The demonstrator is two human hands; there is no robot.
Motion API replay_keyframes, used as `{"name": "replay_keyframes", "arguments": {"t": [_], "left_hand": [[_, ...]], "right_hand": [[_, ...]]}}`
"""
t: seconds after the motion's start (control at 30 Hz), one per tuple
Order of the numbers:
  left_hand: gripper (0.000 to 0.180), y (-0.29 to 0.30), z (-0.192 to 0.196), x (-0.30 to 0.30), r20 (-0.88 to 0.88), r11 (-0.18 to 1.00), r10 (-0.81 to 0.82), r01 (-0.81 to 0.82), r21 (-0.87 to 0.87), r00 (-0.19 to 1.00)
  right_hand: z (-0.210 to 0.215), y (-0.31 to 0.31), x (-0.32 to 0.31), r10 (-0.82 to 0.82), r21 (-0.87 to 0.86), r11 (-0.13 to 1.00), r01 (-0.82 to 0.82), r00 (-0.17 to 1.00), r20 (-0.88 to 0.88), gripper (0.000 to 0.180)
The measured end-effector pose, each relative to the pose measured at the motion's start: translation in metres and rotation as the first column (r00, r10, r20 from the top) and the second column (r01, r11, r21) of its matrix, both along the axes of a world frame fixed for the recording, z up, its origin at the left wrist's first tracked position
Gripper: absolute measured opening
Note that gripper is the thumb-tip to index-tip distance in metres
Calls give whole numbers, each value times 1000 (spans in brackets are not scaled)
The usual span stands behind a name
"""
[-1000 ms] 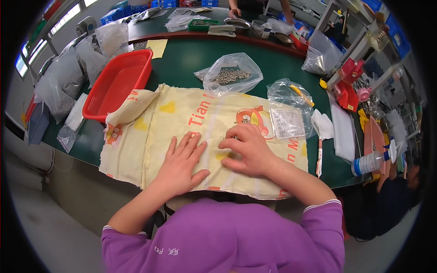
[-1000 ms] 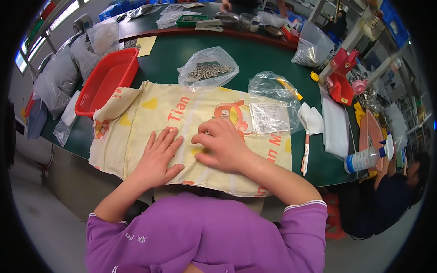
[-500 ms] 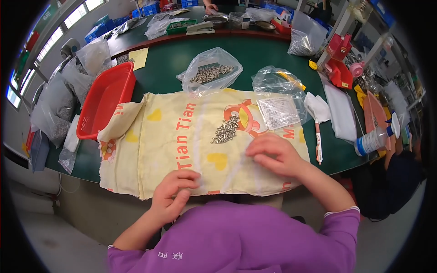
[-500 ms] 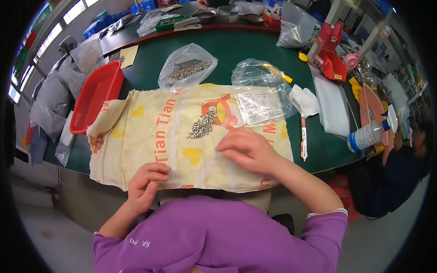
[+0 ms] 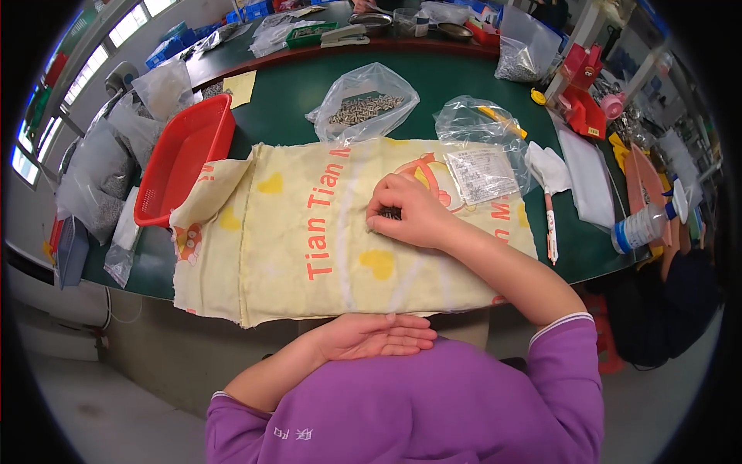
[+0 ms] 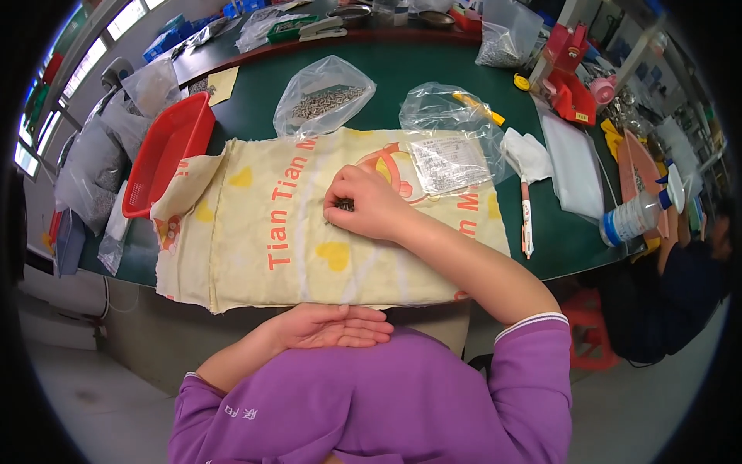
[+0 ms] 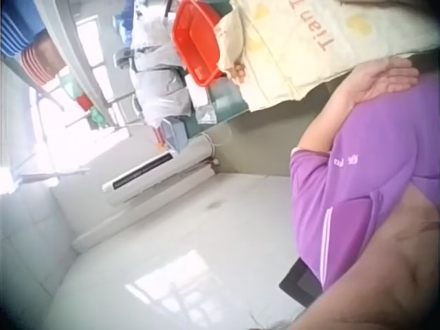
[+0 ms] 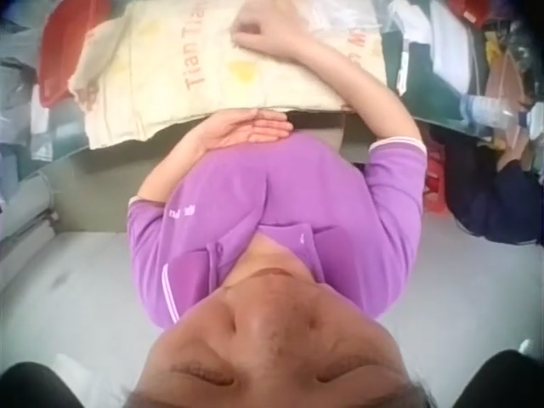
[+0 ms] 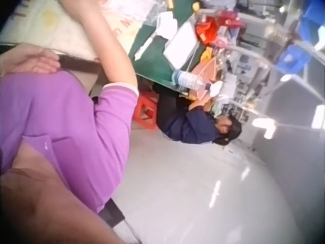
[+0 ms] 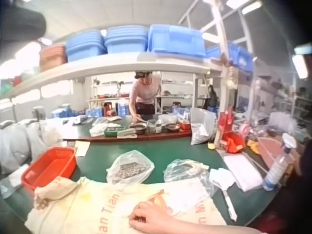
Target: Sorting small metal hardware components, writing on labels, and placing them into sealable plastic bags.
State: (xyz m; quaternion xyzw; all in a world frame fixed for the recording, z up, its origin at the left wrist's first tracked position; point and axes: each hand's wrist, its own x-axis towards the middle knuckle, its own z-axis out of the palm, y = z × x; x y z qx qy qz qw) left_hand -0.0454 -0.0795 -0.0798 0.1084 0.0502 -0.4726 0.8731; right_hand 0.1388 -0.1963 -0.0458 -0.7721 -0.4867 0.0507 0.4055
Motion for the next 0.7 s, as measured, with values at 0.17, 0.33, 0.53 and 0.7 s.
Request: {"name": "replay_keyframes", "arguments": {"t": [0.17,0.33,0.53,0.7], "left_hand": [[47,-4,-11,-2,-59,997,81,-80,8,995],[56,-13,-16,-1,25,970,162,-164,177,986],[66,-15,-26,10,-539,872,18,-276,-403,842],[47,-20,-34,1,-444,762,121,-370,-531,888]], "right_hand": [[9,-11,-13,73,-33,997,-72,997,16,6],[15,-24,-32,163,-21,986,-165,984,-67,7],[13,-40,-59,255,43,967,-253,964,-73,7],[16,-44,-80,352,60,936,-347,929,-116,9]]}}
